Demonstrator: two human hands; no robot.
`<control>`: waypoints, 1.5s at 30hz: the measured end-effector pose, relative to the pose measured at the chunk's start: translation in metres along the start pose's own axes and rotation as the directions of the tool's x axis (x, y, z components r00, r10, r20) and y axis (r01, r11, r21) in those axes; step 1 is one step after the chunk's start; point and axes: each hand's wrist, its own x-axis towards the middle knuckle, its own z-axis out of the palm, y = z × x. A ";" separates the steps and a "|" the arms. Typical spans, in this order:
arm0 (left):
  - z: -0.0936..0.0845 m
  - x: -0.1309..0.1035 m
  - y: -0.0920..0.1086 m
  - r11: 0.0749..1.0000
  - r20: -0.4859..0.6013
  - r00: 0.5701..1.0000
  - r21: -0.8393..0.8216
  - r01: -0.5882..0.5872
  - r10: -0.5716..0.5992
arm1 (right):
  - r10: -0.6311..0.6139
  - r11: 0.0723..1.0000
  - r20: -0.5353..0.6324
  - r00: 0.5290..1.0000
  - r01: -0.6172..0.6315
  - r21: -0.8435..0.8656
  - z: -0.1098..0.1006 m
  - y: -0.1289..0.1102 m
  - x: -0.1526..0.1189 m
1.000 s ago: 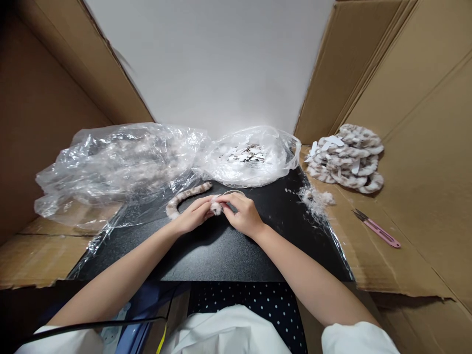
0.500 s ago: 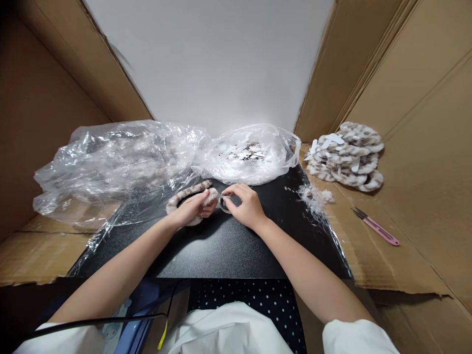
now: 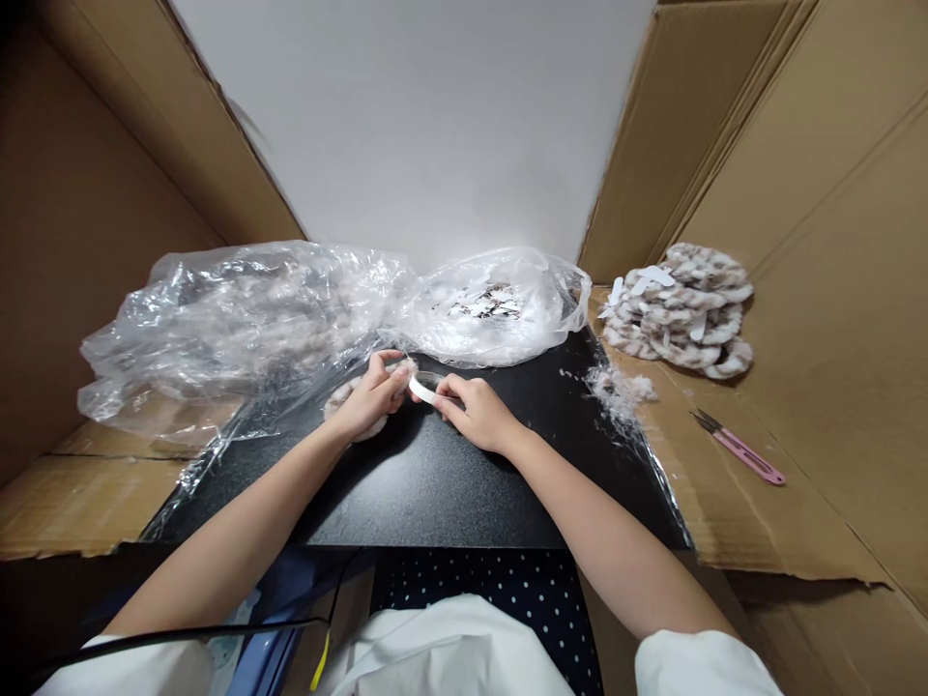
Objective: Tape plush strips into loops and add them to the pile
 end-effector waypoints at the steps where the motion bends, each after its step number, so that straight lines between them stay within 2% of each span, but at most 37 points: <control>1: -0.001 0.000 0.001 1.000 0.002 1.000 -0.001 0.000 0.000 | -0.007 0.998 -0.007 1.000 0.007 0.056 0.000 -0.002 0.000; 3: -0.001 0.001 0.002 1.000 0.033 0.999 -0.007 -0.009 0.009 | -0.019 0.993 -0.043 0.999 0.023 0.112 -0.001 -0.005 -0.002; 7: 0.001 0.001 0.004 0.999 0.172 0.984 0.021 -0.046 0.042 | 0.004 0.965 -0.103 0.995 0.023 0.261 -0.001 -0.008 -0.002; 10: 0.004 -0.001 0.005 0.997 0.160 0.985 0.027 -0.070 0.065 | 0.078 0.895 -0.130 0.988 -0.012 0.447 0.000 -0.006 0.000; 12: 0.006 -0.002 0.005 0.998 0.128 0.990 -0.010 -0.059 0.060 | 0.147 0.810 -0.141 0.979 -0.037 0.585 0.001 -0.004 0.002; 14: 0.007 -0.001 0.003 0.993 0.127 0.991 -0.114 -0.037 0.051 | 0.218 0.699 -0.142 0.966 -0.053 0.713 0.003 -0.003 0.004; 18: 0.009 -0.002 -0.003 0.940 0.149 0.985 -0.340 -0.031 0.087 | 0.324 0.415 -0.059 0.944 -0.085 0.906 0.004 -0.001 0.007; 21: 0.010 -0.003 -0.007 0.936 0.171 0.982 -0.353 -0.016 0.081 | 0.342 0.244 0.030 0.939 -0.119 0.962 0.002 0.001 0.007; 24: 0.012 -0.002 -0.005 0.902 0.106 0.991 -0.430 -0.028 0.081 | 0.305 0.168 0.100 0.947 -0.157 0.973 0.000 0.001 0.007; 26: 0.013 -0.001 -0.001 0.846 0.057 0.997 -0.533 -0.006 0.043 | 0.267 0.169 0.116 0.957 -0.165 0.972 0.000 -0.001 0.007; 29: 0.013 0.000 0.006 0.738 0.074 0.995 -0.668 0.096 -0.063 | 0.220 0.224 0.125 0.968 -0.175 0.959 0.001 -0.006 0.006; 33: 0.011 0.002 0.007 0.670 0.067 0.990 -0.730 0.136 -0.128 | 0.171 0.280 0.127 0.977 -0.172 0.944 0.004 -0.010 0.004; 36: 0.011 0.003 0.005 0.697 0.044 0.991 -0.706 0.122 -0.129 | 0.144 0.335 0.120 0.982 -0.163 0.928 0.002 -0.010 0.003; 40: 0.012 0.002 0.004 0.778 -0.009 0.999 -0.628 0.028 -0.044 | 0.106 0.420 0.120 0.987 -0.154 0.894 0.000 -0.008 0.002; 45: 0.011 -0.002 0.002 0.835 0.066 0.997 -0.551 0.013 0.028 | 0.106 0.568 0.031 0.994 -0.086 0.819 -0.001 -0.005 0.003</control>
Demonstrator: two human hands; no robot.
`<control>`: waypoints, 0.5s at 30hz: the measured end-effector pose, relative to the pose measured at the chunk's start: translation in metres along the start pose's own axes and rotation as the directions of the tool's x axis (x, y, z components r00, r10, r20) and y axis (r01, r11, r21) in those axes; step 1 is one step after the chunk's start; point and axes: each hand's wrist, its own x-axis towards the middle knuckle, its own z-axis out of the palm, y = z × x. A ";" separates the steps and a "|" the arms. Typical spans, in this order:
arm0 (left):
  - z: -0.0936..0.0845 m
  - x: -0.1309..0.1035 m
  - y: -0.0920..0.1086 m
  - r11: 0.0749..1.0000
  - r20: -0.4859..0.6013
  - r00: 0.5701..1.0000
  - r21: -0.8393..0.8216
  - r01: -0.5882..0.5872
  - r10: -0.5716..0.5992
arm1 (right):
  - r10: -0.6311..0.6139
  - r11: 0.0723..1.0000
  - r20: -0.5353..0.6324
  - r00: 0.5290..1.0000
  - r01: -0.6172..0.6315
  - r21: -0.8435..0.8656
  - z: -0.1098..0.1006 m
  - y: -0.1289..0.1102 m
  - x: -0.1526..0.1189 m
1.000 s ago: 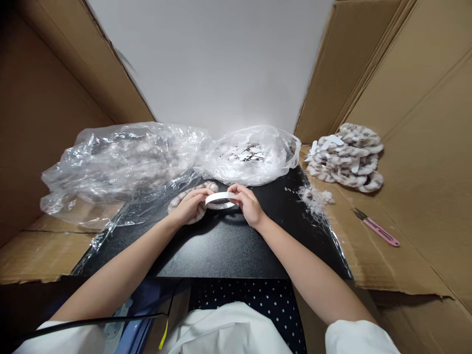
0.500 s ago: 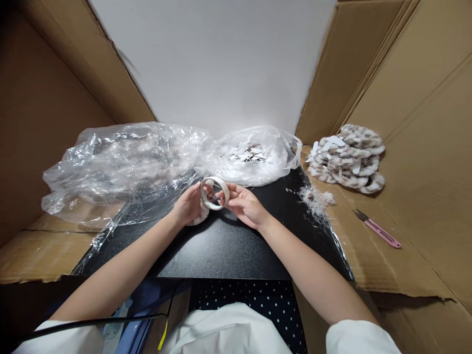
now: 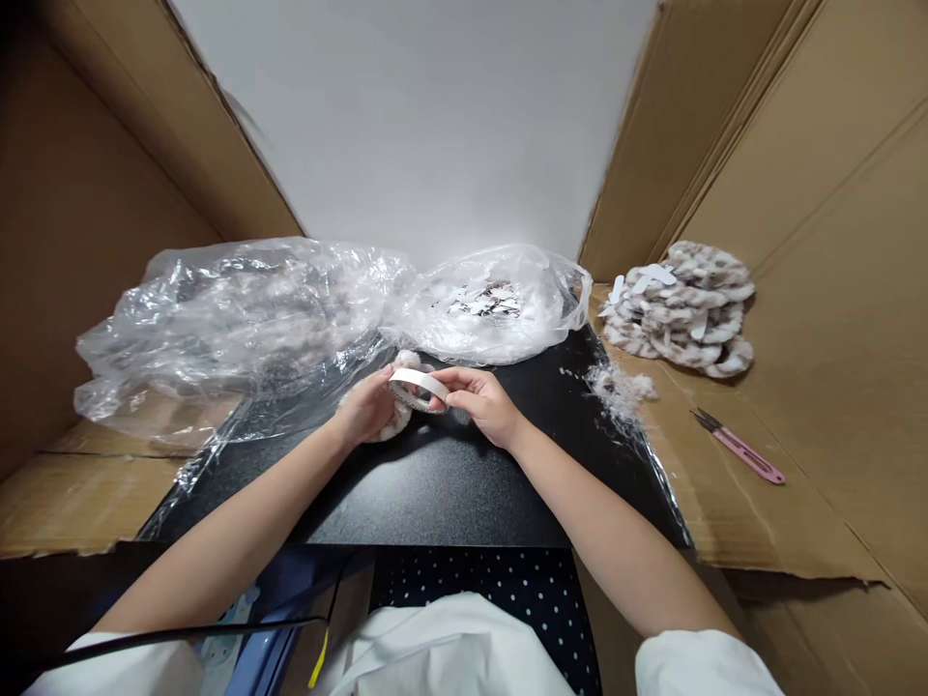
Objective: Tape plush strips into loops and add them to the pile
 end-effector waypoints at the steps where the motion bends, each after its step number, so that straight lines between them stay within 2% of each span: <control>1: -0.001 0.000 -0.001 1.000 0.031 0.999 0.020 -0.016 0.016 | -0.010 0.999 -0.001 1.000 0.010 -0.037 0.000 0.000 0.000; 3: -0.003 -0.001 -0.002 0.996 0.102 0.994 0.074 -0.051 0.043 | -0.014 0.994 0.014 1.000 0.015 -0.108 0.000 0.001 -0.001; 6: -0.006 -0.002 -0.003 0.989 0.167 0.986 0.143 -0.049 0.024 | -0.005 0.984 0.025 1.000 0.009 -0.177 0.000 0.002 -0.001; 10: -0.005 -0.005 0.003 0.999 0.136 0.991 0.048 -0.019 0.012 | -0.028 0.984 -0.030 0.999 0.022 -0.174 -0.001 0.005 0.000; 15: -0.003 -0.004 0.011 0.997 0.069 0.997 -0.073 -0.039 0.044 | 0.037 0.983 -0.010 0.999 -0.038 -0.180 0.000 0.004 0.001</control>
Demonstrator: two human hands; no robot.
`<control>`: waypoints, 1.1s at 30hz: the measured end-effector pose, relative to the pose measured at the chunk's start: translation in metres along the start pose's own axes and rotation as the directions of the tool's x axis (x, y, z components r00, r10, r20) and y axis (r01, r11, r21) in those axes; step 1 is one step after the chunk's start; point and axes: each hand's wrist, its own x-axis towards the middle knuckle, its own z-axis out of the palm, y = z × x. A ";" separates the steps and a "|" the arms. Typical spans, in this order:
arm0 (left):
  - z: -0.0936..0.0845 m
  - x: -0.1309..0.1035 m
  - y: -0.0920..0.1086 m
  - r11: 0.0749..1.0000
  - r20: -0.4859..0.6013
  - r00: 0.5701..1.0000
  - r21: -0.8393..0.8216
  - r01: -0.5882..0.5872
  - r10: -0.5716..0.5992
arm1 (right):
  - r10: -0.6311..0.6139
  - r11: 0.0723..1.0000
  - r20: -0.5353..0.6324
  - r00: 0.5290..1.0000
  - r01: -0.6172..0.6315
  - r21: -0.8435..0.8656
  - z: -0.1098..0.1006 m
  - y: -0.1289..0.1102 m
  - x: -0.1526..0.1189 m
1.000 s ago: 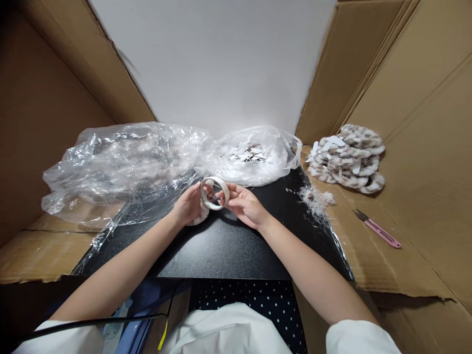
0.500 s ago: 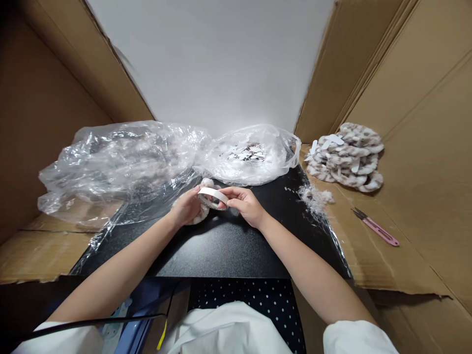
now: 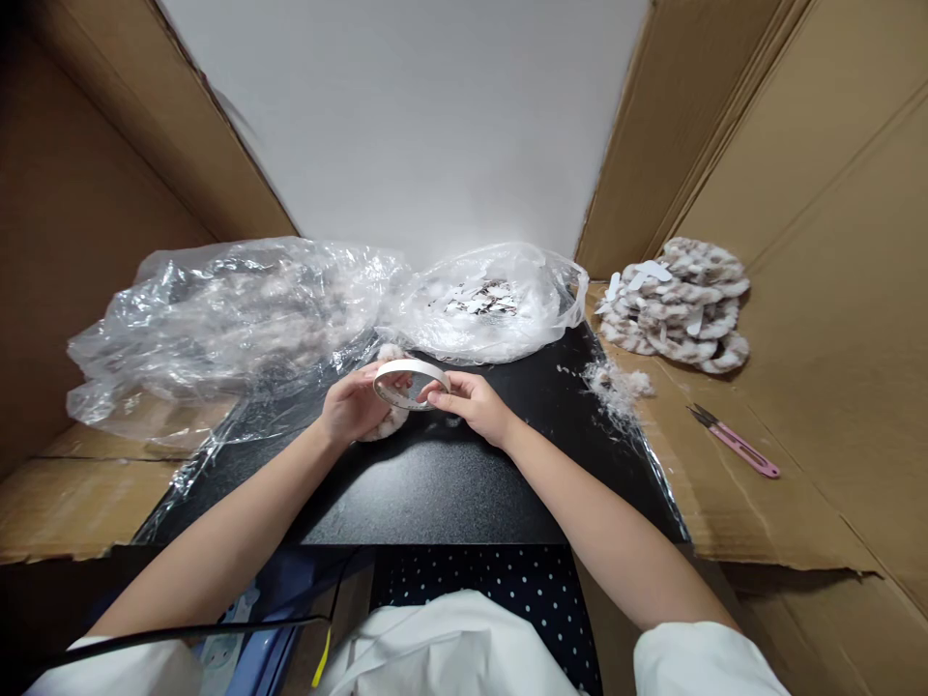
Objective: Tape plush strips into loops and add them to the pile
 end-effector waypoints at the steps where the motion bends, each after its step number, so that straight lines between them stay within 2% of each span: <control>1: 0.000 0.001 0.000 1.000 -0.008 1.000 0.002 -0.010 0.010 | -0.001 1.000 -0.005 1.000 0.001 0.013 0.001 -0.001 0.000; 6: -0.002 0.003 -0.009 0.992 -0.024 0.999 0.119 -0.034 0.037 | -0.033 0.995 -0.032 0.999 0.035 0.091 0.004 -0.007 -0.003; 9: -0.004 0.002 -0.013 0.974 0.014 0.997 0.214 -0.073 0.072 | -0.059 0.996 -0.036 0.998 0.061 0.064 0.002 -0.007 -0.002; 13: -0.006 0.002 -0.014 0.954 0.071 0.997 0.294 -0.050 0.030 | -0.115 0.989 -0.038 0.993 0.110 -0.103 -0.002 -0.004 -0.002; 18: -0.003 0.000 -0.011 0.883 0.120 0.993 0.467 -0.044 -0.014 | -0.192 0.905 -0.062 0.979 0.152 -0.397 0.001 -0.005 -0.006; 21: -0.002 -0.001 -0.010 0.870 0.128 0.991 0.492 -0.031 -0.037 | -0.181 0.930 -0.106 0.978 0.135 -0.341 0.004 -0.004 -0.006; 28: -0.004 -0.002 -0.012 0.965 0.094 0.996 0.264 -0.014 -0.011 | -0.097 0.995 -0.231 0.968 0.097 -0.011 -0.003 -0.001 0.003; 31: -0.004 -0.002 -0.010 0.957 0.090 0.995 0.291 0.006 -0.033 | -0.107 0.994 -0.241 0.965 0.104 -0.027 -0.005 -0.001 0.003; 33: -0.003 -0.001 -0.009 0.932 0.097 0.993 0.362 0.027 -0.067 | -0.161 0.981 -0.220 0.962 0.132 -0.140 -0.003 -0.002 0.000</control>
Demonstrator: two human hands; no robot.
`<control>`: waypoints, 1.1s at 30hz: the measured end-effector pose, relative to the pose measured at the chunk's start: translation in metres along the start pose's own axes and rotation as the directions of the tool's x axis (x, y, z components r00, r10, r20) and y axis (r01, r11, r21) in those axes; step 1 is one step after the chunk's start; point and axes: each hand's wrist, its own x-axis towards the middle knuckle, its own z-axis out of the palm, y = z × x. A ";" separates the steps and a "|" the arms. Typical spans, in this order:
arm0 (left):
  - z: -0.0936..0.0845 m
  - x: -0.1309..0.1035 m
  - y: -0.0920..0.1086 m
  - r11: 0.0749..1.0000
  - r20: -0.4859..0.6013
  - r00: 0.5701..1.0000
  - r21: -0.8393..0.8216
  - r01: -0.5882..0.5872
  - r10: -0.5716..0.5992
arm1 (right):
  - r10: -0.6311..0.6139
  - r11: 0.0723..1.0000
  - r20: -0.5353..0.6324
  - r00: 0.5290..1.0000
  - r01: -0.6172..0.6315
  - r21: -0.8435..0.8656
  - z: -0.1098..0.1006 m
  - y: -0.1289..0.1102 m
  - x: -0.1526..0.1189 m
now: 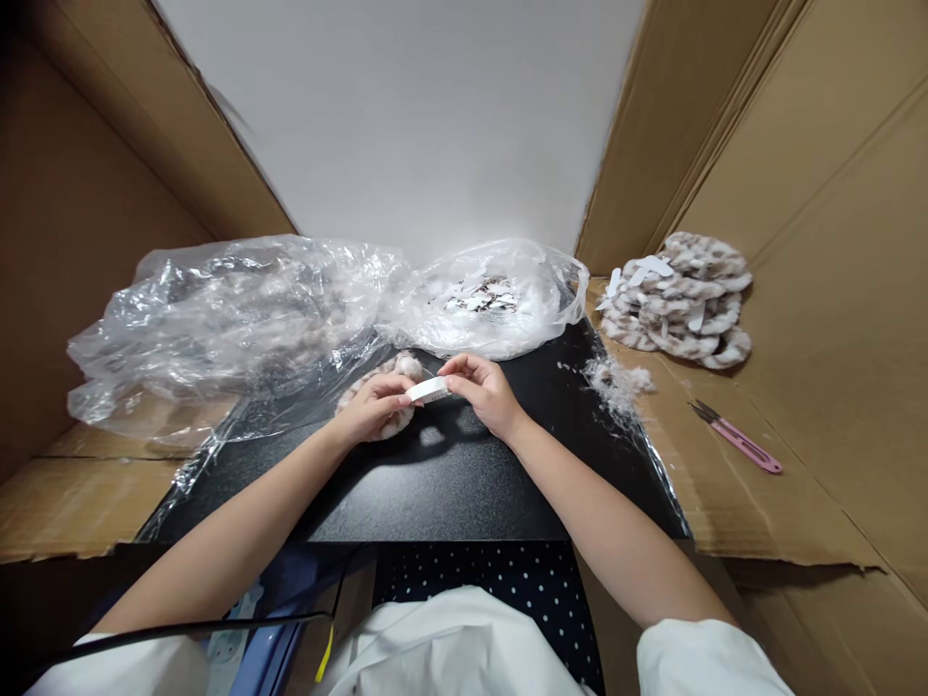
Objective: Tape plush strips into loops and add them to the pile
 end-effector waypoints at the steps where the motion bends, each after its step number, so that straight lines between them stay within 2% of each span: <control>1: 0.001 0.000 0.001 0.999 0.014 1.000 0.040 0.009 -0.010 | -0.037 0.996 0.009 0.999 0.038 -0.083 0.001 -0.001 -0.002; 3: 0.002 0.001 0.001 0.995 0.045 0.999 0.102 0.007 -0.011 | -0.102 0.961 0.029 0.994 0.106 -0.255 0.003 -0.002 -0.005; 5: 0.004 0.001 0.002 0.993 0.054 0.999 0.114 -0.010 0.004 | -0.140 0.925 0.040 0.989 0.145 -0.352 0.004 -0.002 -0.007; 10: 0.004 -0.002 0.001 1.000 0.010 1.000 -0.001 0.004 -0.004 | -0.176 0.914 0.027 0.984 0.173 -0.367 -0.005 0.002 -0.003; 13: 0.003 -0.002 0.001 1.000 0.002 1.000 0.005 -0.015 0.015 | -0.214 0.910 0.011 0.977 0.204 -0.361 -0.011 0.004 0.001; 17: 0.000 -0.001 0.004 0.982 0.071 0.995 0.169 -0.086 0.074 | -0.207 0.926 0.029 0.978 0.206 -0.318 -0.009 0.002 -0.002; 23: -0.001 -0.001 0.004 0.917 0.142 0.986 0.373 -0.138 0.090 | -0.287 0.816 0.099 0.953 0.297 -0.497 -0.001 -0.004 -0.008; 25: -0.001 0.000 0.001 0.893 0.155 0.981 0.417 -0.169 0.113 | -0.273 0.845 0.081 0.959 0.279 -0.457 -0.001 -0.003 -0.007; 29: -0.003 0.000 -0.003 0.878 0.158 0.978 0.437 -0.195 0.139 | -0.191 0.952 0.031 0.981 0.193 -0.236 -0.007 0.005 0.000; 33: -0.004 0.000 -0.003 0.866 0.170 0.974 0.452 -0.213 0.151 | -0.068 0.983 0.107 0.992 0.085 -0.161 -0.015 0.009 0.006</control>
